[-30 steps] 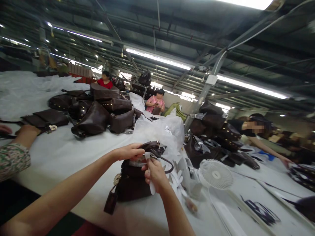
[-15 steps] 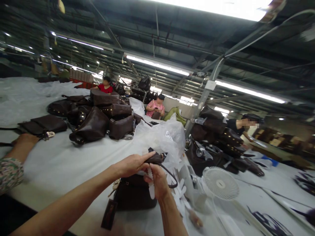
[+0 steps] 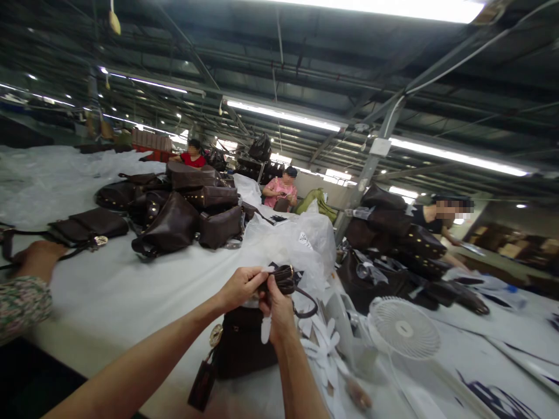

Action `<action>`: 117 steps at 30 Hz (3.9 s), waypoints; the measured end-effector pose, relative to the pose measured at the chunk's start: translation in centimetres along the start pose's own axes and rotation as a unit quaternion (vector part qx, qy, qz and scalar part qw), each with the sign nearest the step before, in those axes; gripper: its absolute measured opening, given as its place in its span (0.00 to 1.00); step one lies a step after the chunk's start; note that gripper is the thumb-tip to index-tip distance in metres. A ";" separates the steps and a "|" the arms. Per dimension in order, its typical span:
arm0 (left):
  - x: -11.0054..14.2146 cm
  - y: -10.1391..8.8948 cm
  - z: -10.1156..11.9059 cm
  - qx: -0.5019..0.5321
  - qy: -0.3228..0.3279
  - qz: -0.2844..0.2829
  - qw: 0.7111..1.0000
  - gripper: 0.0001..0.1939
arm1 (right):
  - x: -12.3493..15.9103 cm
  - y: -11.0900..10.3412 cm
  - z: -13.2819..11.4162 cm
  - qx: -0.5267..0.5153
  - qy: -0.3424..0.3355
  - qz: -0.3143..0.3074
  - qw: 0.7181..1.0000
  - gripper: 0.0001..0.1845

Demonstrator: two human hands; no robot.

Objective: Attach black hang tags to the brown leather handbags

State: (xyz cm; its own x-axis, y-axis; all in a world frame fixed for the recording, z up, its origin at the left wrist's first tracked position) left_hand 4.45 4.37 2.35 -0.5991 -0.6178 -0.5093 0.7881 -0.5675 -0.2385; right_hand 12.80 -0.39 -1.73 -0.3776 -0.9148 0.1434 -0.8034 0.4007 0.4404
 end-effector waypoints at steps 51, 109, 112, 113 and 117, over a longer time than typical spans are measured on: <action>2.1 2.2 2.6 -0.275 0.134 -0.021 0.952 0.08 | 1.6 -2.5 -3.9 0.197 0.017 -0.017 0.980 0.16; -3.5 2.6 3.8 -0.287 0.169 -0.283 0.899 0.34 | 4.0 0.8 -8.5 0.804 -0.308 0.039 0.507 0.21; -3.2 2.4 3.2 -0.312 0.162 -0.278 0.894 0.36 | 2.5 0.6 -8.0 0.817 -0.279 -0.032 0.503 0.09; -3.1 2.1 3.2 -0.342 0.165 -0.260 0.888 0.36 | 2.0 0.5 -8.1 0.808 -0.274 -0.048 0.520 0.07; -0.6 0.0 4.6 -0.497 0.225 -0.088 0.833 0.23 | 0.6 -1.1 -8.2 0.737 -0.201 -0.090 0.639 0.08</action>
State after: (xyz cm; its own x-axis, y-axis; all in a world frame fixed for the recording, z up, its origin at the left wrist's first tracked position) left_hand 4.21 2.24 6.48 -0.7801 -0.1787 -0.5996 0.5559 0.2419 -0.7953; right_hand 17.21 -1.80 5.14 -0.0673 -0.9846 -0.1611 -0.3002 0.1740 -0.9379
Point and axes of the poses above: each hand's wrist, its own x-axis away from the middle knuckle, its own y-axis out of the palm, z = x × y, the point moved 8 cm from there along -x, towards the middle knuckle, and after that the axes turned 7 degrees about y, right-handed, at the moved point
